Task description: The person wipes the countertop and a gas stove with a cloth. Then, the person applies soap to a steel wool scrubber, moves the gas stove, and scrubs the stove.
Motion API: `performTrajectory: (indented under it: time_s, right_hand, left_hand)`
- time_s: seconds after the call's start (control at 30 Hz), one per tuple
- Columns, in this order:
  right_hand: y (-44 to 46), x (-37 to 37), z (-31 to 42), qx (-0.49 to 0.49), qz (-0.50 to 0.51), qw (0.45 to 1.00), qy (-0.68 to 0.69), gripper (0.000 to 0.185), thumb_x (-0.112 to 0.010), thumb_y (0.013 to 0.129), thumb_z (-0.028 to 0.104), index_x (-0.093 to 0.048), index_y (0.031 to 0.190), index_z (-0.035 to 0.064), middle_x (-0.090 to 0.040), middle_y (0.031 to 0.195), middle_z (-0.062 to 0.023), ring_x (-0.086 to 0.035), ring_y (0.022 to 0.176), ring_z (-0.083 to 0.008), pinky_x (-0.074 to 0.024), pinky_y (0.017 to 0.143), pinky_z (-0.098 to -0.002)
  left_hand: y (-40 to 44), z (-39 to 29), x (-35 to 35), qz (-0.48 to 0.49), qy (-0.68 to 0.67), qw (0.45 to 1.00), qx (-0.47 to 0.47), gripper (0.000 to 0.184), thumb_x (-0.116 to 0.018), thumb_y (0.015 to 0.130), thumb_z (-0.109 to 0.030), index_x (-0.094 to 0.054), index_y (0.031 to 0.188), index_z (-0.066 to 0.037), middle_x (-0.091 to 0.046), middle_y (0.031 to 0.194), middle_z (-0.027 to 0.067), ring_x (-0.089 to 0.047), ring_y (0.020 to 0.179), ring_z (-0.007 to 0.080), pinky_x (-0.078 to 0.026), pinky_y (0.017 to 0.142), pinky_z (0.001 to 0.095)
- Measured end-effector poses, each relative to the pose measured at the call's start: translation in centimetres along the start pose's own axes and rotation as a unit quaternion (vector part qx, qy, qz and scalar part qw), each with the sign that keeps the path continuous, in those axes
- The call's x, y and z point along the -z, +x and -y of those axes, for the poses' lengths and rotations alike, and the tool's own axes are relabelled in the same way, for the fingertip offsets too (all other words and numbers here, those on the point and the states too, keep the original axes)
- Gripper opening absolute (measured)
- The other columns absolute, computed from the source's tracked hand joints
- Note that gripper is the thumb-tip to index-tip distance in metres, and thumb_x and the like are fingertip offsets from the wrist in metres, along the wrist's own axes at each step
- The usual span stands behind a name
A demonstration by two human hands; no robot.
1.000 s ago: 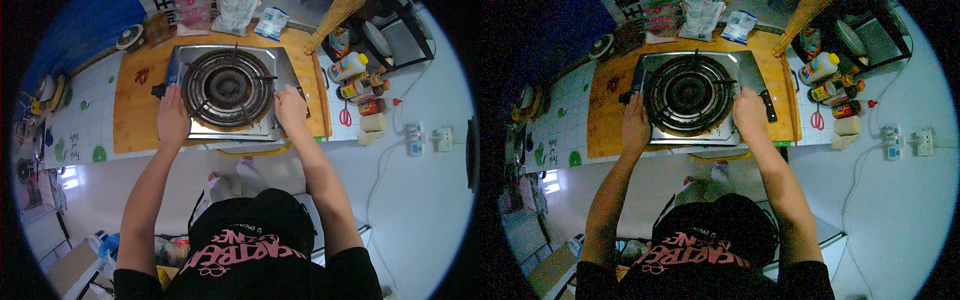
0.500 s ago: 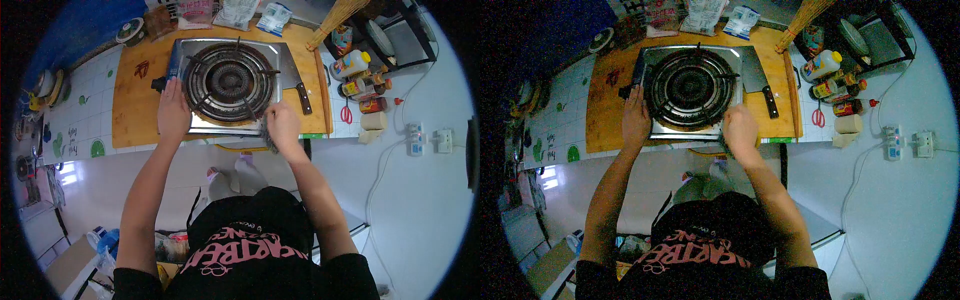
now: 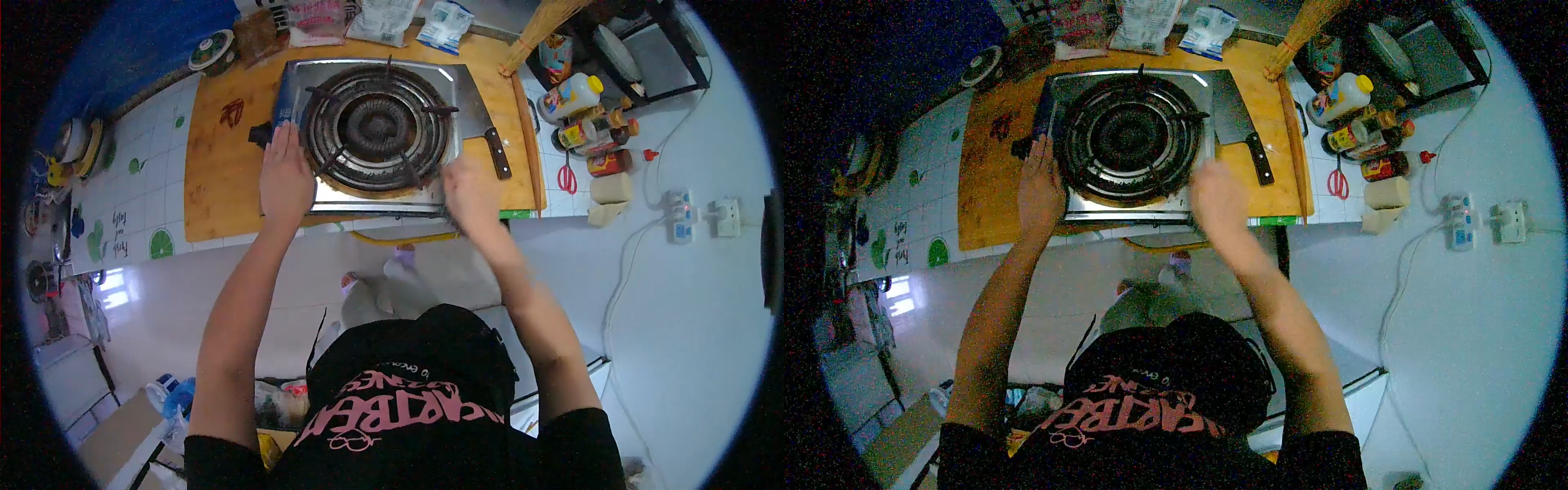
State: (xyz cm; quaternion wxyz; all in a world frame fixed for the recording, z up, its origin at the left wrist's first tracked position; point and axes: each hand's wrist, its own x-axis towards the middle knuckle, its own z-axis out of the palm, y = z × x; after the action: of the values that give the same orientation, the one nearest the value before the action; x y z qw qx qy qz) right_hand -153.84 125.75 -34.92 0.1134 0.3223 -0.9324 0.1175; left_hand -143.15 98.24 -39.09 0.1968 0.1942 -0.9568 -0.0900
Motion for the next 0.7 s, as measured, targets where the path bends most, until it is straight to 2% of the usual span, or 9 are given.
performTrajectory:
  time_s: [0.13, 0.2, 0.27, 0.37, 0.43, 0.47, 0.57, 0.67, 0.7]
  right_hand:
    - [0.8, 0.4, 0.4, -0.037, 0.000, 0.999, -0.012, 0.010, -0.057, 0.078, 0.010, -0.062, 0.074, 0.0029, -0.059, 0.081, -0.0143, -0.061, 0.078, -0.0334, -0.0503, 0.062, -0.0455]
    - [-1.5, 0.7, 2.4, 0.045, 0.003, 0.998, 0.051, 0.010, -0.057, 0.078, 0.010, -0.061, 0.072, 0.0030, -0.058, 0.080, -0.0145, -0.061, 0.079, -0.0338, -0.0501, 0.063, -0.0455]
    - [-1.6, 0.6, 2.6, 0.066, -0.007, 0.994, 0.083, 0.011, -0.058, 0.078, 0.010, -0.060, 0.070, 0.0034, -0.057, 0.079, -0.0142, -0.061, 0.077, -0.0339, -0.0495, 0.062, -0.0460]
    - [-0.3, -0.6, 0.0, 0.019, -0.042, 0.998, 0.032, 0.011, -0.059, 0.077, 0.010, -0.060, 0.068, 0.0038, -0.057, 0.078, -0.0135, -0.061, 0.076, -0.0328, -0.0498, 0.062, -0.0449]
    - [0.7, 0.2, -0.1, -0.078, -0.006, 0.996, 0.031, 0.006, -0.065, 0.078, 0.011, -0.064, 0.075, 0.0058, -0.058, 0.080, -0.0117, -0.060, 0.083, -0.0325, -0.0487, 0.069, -0.0438]
    - [0.2, 0.4, 0.6, -0.076, -0.008, 0.997, 0.029, 0.006, -0.065, 0.078, 0.011, -0.064, 0.075, 0.0058, -0.058, 0.080, -0.0117, -0.060, 0.083, -0.0325, -0.0487, 0.069, -0.0438]
    - [-1.6, 1.0, 2.8, 0.030, 0.011, 0.995, 0.091, 0.007, -0.065, 0.078, 0.013, -0.065, 0.075, 0.0063, -0.060, 0.082, -0.0111, -0.060, 0.083, -0.0321, -0.0485, 0.069, -0.0433]
    - [0.4, 0.0, -0.3, -0.030, -0.003, 0.999, 0.029, 0.009, -0.063, 0.077, 0.013, -0.068, 0.073, 0.0063, -0.062, 0.081, -0.0120, -0.062, 0.078, -0.0327, -0.0505, 0.064, -0.0441]
    - [1.1, 1.1, -0.4, -0.066, 0.005, 0.997, 0.034, 0.009, -0.063, 0.078, 0.013, -0.068, 0.075, 0.0063, -0.062, 0.083, -0.0127, -0.063, 0.082, -0.0322, -0.0508, 0.066, -0.0438]
  left_hand:
    - [0.2, 0.1, 0.0, 0.006, -0.009, 1.000, 0.008, 0.045, -0.039, 0.096, -0.014, -0.041, 0.139, 0.002, -0.041, 0.146, 0.0168, -0.038, 0.136, 0.0294, -0.029, 0.113, 0.0412]
    - [0.4, 0.0, -0.1, 0.009, 0.001, 1.000, 0.010, 0.045, -0.039, 0.096, -0.013, -0.042, 0.138, 0.002, -0.041, 0.145, 0.0171, -0.038, 0.135, 0.0297, -0.029, 0.113, 0.0411]
    - [0.3, 0.0, -0.1, 0.004, -0.003, 1.000, 0.006, 0.045, -0.039, 0.096, -0.013, -0.043, 0.137, 0.002, -0.042, 0.145, 0.0171, -0.039, 0.135, 0.0299, -0.029, 0.113, 0.0411]
    - [0.1, 0.0, 0.1, 0.003, -0.016, 1.000, 0.005, 0.044, -0.039, 0.096, -0.013, -0.043, 0.137, 0.003, -0.043, 0.144, 0.0175, -0.039, 0.135, 0.0303, -0.030, 0.113, 0.0412]
    - [0.2, 0.1, 0.0, -0.001, -0.029, 1.000, 0.010, 0.044, -0.039, 0.096, -0.013, -0.044, 0.136, 0.003, -0.043, 0.144, 0.0178, -0.040, 0.134, 0.0305, -0.030, 0.113, 0.0412]
    - [0.2, 0.3, -0.4, -0.006, -0.010, 1.000, 0.003, 0.044, -0.039, 0.096, -0.013, -0.043, 0.137, 0.003, -0.043, 0.144, 0.0178, -0.039, 0.134, 0.0304, -0.030, 0.112, 0.0413]
    - [0.3, 0.1, -0.3, -0.007, -0.004, 1.000, 0.001, 0.045, -0.039, 0.096, -0.013, -0.042, 0.138, 0.002, -0.042, 0.145, 0.0177, -0.039, 0.135, 0.0302, -0.030, 0.112, 0.0414]
    - [0.0, 0.1, -0.1, -0.001, -0.009, 1.000, 0.002, 0.046, -0.039, 0.096, -0.014, -0.041, 0.139, 0.002, -0.040, 0.146, 0.0173, -0.039, 0.135, 0.0299, -0.030, 0.112, 0.0413]
    - [0.0, 0.1, -0.1, -0.004, -0.005, 1.000, -0.002, 0.046, -0.039, 0.096, -0.014, -0.040, 0.139, 0.002, -0.040, 0.146, 0.0170, -0.039, 0.135, 0.0298, -0.030, 0.112, 0.0414]
